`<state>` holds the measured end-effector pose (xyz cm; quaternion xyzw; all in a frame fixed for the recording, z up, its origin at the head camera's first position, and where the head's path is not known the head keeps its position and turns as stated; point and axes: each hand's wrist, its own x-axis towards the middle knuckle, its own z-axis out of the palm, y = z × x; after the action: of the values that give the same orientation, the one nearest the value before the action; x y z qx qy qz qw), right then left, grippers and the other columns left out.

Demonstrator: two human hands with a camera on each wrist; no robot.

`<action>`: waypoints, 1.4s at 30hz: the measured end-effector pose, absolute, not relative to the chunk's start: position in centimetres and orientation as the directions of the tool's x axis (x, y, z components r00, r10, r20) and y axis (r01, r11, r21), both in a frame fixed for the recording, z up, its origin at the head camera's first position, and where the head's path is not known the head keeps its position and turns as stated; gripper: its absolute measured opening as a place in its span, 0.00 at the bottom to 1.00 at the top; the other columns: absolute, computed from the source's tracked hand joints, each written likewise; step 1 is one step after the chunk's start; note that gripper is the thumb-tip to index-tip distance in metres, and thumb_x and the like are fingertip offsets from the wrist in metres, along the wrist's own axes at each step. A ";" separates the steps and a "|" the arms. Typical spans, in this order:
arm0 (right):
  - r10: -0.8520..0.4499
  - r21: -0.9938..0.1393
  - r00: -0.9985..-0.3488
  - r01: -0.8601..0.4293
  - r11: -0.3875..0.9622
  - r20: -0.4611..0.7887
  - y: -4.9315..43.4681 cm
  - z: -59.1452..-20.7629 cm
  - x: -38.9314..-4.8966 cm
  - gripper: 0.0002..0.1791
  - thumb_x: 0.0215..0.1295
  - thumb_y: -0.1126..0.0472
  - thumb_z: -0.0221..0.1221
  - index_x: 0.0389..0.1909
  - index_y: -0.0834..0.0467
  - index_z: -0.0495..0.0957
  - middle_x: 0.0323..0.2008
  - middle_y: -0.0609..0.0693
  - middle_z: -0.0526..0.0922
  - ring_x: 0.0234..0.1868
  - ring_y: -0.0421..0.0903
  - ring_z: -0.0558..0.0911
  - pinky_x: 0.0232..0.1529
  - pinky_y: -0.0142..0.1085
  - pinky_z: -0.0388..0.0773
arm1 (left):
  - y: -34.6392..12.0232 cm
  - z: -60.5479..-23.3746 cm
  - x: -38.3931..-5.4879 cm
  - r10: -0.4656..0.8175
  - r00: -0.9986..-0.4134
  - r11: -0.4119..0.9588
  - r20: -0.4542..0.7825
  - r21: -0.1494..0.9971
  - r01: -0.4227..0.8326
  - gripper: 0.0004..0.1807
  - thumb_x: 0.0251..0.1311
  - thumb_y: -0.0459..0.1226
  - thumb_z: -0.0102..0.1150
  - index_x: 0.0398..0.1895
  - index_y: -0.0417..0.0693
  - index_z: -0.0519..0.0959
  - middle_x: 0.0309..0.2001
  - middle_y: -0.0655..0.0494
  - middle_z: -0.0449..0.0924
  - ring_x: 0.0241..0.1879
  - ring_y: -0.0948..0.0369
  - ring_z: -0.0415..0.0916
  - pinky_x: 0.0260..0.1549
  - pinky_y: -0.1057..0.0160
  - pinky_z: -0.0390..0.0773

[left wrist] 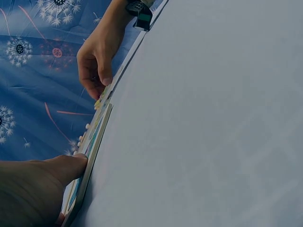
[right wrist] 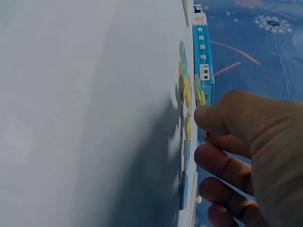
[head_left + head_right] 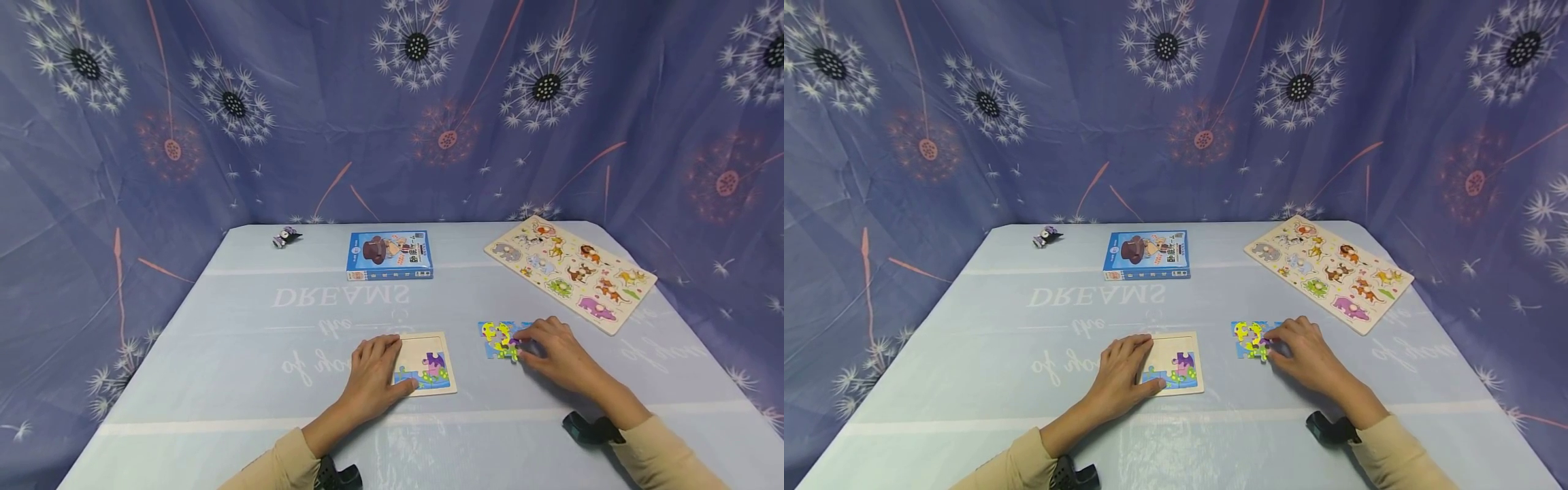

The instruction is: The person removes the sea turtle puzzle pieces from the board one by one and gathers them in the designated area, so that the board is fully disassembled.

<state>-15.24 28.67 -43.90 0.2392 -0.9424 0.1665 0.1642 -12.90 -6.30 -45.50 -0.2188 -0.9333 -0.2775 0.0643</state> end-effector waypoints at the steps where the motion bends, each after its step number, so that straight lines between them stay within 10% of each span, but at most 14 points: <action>1: -0.396 -0.237 -0.832 -0.505 0.830 0.389 28.8 -43.9 -15.2 0.16 0.44 0.62 0.70 0.38 0.55 0.83 0.34 0.45 0.80 0.39 0.42 0.70 0.39 0.38 0.61 | -6.3 -45.5 -12.9 0.372 -0.898 0.751 0.234 0.493 0.439 0.41 0.50 0.53 0.64 0.64 0.38 0.68 0.62 0.48 0.67 0.64 0.49 0.60 0.62 0.41 0.53; 42: -0.374 -0.265 -0.844 -0.489 0.831 0.385 29.6 -44.6 -15.1 0.15 0.46 0.64 0.69 0.39 0.55 0.84 0.33 0.44 0.78 0.38 0.41 0.68 0.37 0.36 0.57 | -6.3 -45.3 -12.9 0.394 -0.886 0.733 0.247 0.497 0.464 0.39 0.51 0.51 0.66 0.62 0.39 0.69 0.62 0.46 0.66 0.64 0.47 0.58 0.62 0.41 0.53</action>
<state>-15.05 29.62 -44.57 0.2289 -0.9432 0.1796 0.1605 -12.86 -6.32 -45.35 -0.2310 -0.9288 -0.2832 0.0624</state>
